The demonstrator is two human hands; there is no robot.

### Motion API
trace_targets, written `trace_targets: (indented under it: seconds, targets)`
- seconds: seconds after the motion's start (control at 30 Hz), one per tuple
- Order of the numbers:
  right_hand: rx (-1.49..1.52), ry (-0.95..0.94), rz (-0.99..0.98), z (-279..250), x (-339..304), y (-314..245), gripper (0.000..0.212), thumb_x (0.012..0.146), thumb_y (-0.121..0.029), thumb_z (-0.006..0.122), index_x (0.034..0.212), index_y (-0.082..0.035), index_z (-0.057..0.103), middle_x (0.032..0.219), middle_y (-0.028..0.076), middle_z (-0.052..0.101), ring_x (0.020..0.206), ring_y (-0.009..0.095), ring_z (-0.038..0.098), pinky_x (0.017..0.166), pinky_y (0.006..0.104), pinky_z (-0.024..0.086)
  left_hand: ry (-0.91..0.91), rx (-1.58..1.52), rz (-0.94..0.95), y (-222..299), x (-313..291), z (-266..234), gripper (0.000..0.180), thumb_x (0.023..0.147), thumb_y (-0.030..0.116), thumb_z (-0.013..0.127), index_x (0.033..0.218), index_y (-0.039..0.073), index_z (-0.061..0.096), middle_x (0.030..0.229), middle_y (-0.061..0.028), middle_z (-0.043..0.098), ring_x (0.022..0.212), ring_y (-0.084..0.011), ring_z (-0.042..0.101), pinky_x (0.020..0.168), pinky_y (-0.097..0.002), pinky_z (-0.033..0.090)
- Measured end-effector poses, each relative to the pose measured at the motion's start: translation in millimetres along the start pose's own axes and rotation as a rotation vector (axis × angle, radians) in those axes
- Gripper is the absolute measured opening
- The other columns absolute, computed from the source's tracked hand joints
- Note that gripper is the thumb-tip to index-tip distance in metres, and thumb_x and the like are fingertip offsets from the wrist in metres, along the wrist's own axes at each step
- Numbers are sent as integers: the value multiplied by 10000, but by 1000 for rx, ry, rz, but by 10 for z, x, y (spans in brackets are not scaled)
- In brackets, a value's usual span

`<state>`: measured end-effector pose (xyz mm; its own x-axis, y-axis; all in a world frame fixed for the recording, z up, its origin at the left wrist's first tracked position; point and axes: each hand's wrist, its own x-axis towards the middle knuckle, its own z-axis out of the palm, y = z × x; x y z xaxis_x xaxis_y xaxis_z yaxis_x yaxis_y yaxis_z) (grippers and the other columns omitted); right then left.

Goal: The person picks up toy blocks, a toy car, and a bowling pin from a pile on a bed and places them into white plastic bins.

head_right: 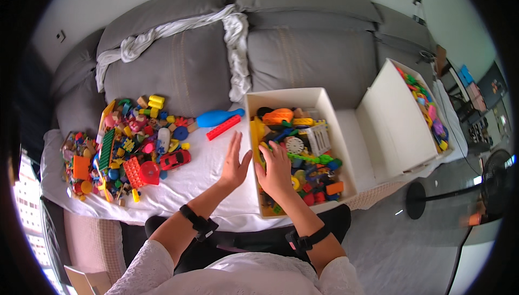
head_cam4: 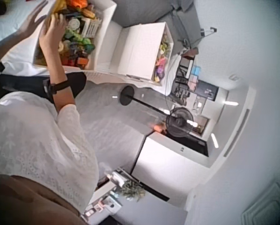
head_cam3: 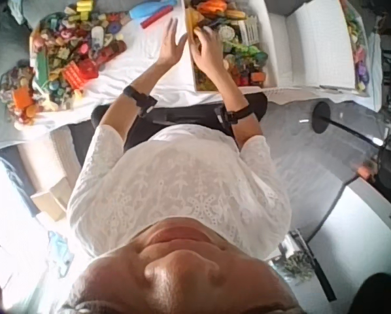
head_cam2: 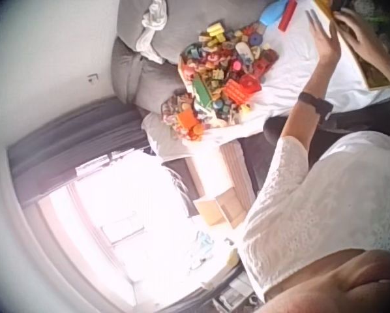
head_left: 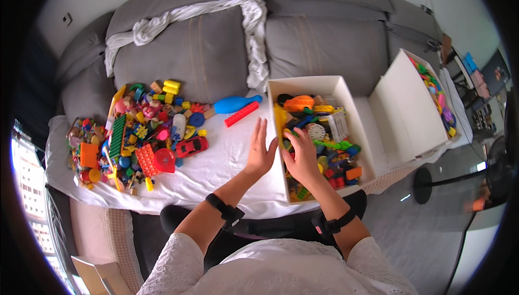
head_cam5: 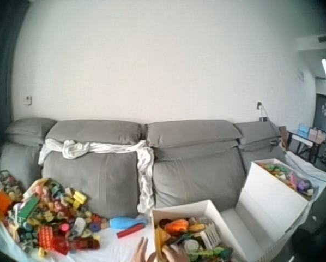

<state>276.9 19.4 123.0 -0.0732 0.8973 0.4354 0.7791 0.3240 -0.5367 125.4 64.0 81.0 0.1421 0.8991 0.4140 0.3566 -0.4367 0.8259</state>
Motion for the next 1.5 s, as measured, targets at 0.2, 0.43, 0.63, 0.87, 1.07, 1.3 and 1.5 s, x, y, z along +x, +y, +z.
trace_targets:
  seconds: [0.2, 0.43, 0.63, 0.87, 1.07, 1.3, 1.5]
  targets:
    - [-397, -327, 74, 91, 292, -552, 633, 787, -224, 701, 1293, 90, 487, 1418, 271, 386, 1372, 441, 289, 1102, 523, 258, -187, 21, -74, -227, -222, -226, 474, 911, 87, 555, 1377, 58, 469, 1416, -236, 436, 1289, -419, 430, 1080, -443, 364]
    - [25, -478, 397, 1517, 1066, -632, 572, 887, -207, 577, 1392, -21, 382, 1132, 277, 608, 1078, 420, 589, 928, 469, 473, -78, 402, -107, -1306, 212, -689, 679, 836, 55, 578, 1458, 19, 310, 1499, -240, 306, 1362, -406, 328, 1128, -464, 298]
    - [264, -16, 1131, 2541, 942, -127, 839, 767, -457, 753, 1365, 6, 389, 1303, 277, 474, 1173, 413, 522, 1010, 448, 429, -252, 584, -137, -1302, 784, -1153, 755, 861, 191, 646, 1504, 100, 260, 1528, -208, 277, 1372, -437, 298, 1115, -457, 320]
    - [321, -135, 1250, 2664, 1001, 101, 656, 772, -430, 748, 1251, -85, 463, 1233, 162, 549, 1099, 272, 560, 880, 398, 483, -399, 594, -258, -1520, 1103, -909, 738, 833, 348, 711, 1424, 60, 375, 1340, -190, 459, 1226, -387, 466, 1003, -438, 429]
    - [816, -5, 1024, 2748, 739, 386, 459, 820, -256, 613, 1165, 29, 510, 1054, 232, 620, 976, 317, 617, 856, 416, 491, -299, 459, -490, -1614, 656, -827, 771, 822, 474, 698, 1325, -28, 401, 1217, -287, 522, 1130, -404, 537, 953, -450, 457]
    - [955, 143, 862, 2353, 269, -249, 276, 857, -65, 490, 1114, 27, 456, 979, 160, 610, 803, 259, 637, 724, 374, 516, -238, -259, -903, -1117, -67, -1114, 733, 840, 465, 709, 1319, -9, 419, 1093, -151, 607, 967, -165, 590, 825, -310, 490]
    - [871, -150, 678, 1484, -110, -787, 270, 884, -73, 517, 1142, 0, 480, 1007, 134, 623, 862, 217, 632, 758, 342, 512, -120, -581, -743, -464, -414, -1318, 653, 874, 416, 706, 1341, 47, 437, 1141, -66, 596, 992, -122, 575, 853, -292, 479]
